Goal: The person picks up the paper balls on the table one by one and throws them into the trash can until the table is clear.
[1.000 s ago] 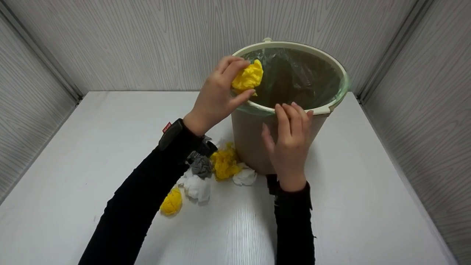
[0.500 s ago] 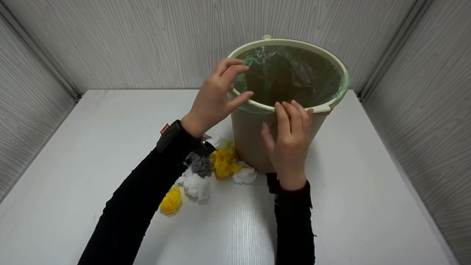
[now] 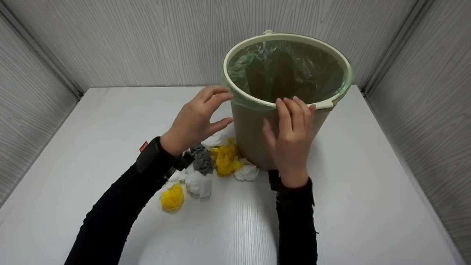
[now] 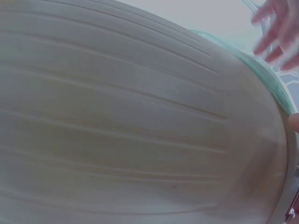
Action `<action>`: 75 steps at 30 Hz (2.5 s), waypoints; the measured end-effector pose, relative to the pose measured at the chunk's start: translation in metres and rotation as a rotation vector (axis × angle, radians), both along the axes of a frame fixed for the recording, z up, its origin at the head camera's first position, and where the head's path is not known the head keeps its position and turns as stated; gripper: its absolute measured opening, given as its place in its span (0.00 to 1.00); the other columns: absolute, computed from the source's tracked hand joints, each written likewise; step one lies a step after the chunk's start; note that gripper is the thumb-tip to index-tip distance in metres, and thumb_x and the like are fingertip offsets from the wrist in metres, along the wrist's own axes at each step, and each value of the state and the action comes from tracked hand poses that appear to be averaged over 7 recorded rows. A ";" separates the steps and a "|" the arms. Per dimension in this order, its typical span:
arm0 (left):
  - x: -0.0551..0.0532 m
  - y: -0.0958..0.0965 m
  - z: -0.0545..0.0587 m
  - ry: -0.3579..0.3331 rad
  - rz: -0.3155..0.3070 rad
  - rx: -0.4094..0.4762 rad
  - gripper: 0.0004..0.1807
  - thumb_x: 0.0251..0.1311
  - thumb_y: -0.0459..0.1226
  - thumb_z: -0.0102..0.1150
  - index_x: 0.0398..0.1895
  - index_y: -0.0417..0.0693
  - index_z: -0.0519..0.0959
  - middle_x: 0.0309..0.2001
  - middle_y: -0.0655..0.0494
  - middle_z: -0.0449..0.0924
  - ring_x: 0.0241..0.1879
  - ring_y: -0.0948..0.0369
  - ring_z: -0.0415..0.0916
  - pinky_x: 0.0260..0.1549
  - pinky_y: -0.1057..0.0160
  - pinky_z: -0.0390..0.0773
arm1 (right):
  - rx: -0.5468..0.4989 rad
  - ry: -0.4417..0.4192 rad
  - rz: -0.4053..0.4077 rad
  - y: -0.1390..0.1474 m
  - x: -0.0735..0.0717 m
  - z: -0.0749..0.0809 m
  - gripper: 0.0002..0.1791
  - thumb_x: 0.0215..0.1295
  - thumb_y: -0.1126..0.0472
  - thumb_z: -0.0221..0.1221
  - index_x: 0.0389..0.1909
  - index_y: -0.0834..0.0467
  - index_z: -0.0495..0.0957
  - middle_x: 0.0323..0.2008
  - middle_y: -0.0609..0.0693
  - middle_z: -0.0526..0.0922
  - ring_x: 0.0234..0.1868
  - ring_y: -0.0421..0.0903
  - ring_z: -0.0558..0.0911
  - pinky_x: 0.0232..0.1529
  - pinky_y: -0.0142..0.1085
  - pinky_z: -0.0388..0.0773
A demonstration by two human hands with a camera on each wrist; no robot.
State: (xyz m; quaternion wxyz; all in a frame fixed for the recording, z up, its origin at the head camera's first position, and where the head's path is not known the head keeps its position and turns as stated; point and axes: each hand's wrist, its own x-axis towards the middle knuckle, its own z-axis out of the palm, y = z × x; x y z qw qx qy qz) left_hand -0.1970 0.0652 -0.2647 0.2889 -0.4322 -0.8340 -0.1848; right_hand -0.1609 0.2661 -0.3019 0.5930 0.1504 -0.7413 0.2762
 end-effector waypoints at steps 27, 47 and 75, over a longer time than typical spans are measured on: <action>0.001 -0.133 -0.134 -0.386 0.241 -0.271 0.17 0.49 0.38 0.62 0.42 0.42 0.74 0.40 0.48 0.71 0.37 0.55 0.69 0.31 0.62 0.71 | -0.036 0.006 0.013 -0.008 0.005 0.007 0.18 0.45 0.65 0.59 0.39 0.70 0.75 0.39 0.65 0.74 0.50 0.58 0.68 0.61 0.48 0.45; 0.009 -0.130 -0.145 -0.464 0.213 -0.321 0.17 0.49 0.40 0.63 0.42 0.43 0.75 0.39 0.48 0.70 0.37 0.54 0.68 0.30 0.60 0.72 | -0.034 0.006 0.006 -0.006 0.005 0.005 0.18 0.47 0.63 0.59 0.39 0.69 0.75 0.39 0.63 0.74 0.50 0.57 0.68 0.61 0.48 0.44; -0.007 -0.115 -0.156 -0.652 0.173 -0.428 0.17 0.46 0.35 0.62 0.41 0.41 0.76 0.35 0.51 0.70 0.32 0.59 0.69 0.30 0.63 0.71 | -0.037 -0.015 0.002 -0.008 0.006 0.006 0.18 0.45 0.68 0.61 0.39 0.70 0.75 0.39 0.64 0.74 0.51 0.56 0.68 0.62 0.46 0.43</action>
